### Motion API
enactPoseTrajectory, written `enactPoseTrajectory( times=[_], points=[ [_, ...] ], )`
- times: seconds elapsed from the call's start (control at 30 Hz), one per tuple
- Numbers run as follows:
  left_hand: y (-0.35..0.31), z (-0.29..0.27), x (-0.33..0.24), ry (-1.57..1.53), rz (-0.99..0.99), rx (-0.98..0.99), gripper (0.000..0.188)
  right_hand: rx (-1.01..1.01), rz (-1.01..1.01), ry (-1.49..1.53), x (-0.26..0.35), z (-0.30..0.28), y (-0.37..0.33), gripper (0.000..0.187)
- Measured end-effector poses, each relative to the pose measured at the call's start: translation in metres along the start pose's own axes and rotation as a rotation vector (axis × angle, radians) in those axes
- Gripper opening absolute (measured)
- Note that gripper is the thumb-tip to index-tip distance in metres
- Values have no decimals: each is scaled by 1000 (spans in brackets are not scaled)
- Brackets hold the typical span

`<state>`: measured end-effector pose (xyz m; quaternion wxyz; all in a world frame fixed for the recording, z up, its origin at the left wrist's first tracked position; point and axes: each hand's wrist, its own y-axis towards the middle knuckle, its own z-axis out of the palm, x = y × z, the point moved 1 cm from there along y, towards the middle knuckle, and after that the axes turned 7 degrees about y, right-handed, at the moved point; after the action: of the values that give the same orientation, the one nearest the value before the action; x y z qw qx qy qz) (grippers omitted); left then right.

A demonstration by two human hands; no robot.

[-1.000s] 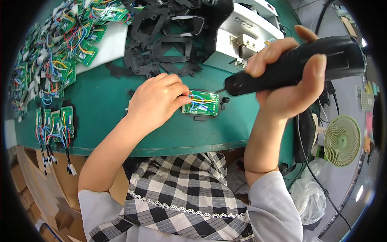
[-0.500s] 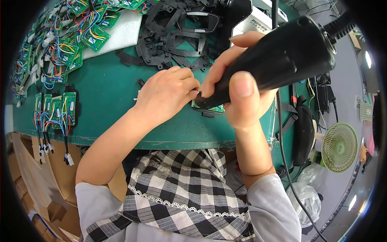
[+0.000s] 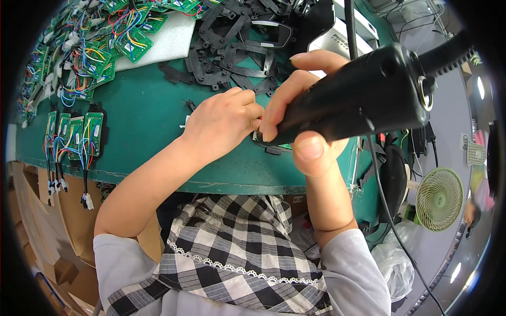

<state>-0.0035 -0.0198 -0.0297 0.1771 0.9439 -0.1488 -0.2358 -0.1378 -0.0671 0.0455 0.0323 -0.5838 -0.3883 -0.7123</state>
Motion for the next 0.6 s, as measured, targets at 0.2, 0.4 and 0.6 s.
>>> enactPoseTrajectory(
  times=[0.2,0.4,0.6],
  points=[
    [0,-5,-6,-32,-16,-12,10,85,-27,36,-6,-6,1,73],
    [-3,-10,-8,-33,68,90,34,-156,-48,268,14,-49,2,67],
    [-4,-13,-31,63,43,239,45,-100,-20,755,23,-89,3,64]
  ],
)
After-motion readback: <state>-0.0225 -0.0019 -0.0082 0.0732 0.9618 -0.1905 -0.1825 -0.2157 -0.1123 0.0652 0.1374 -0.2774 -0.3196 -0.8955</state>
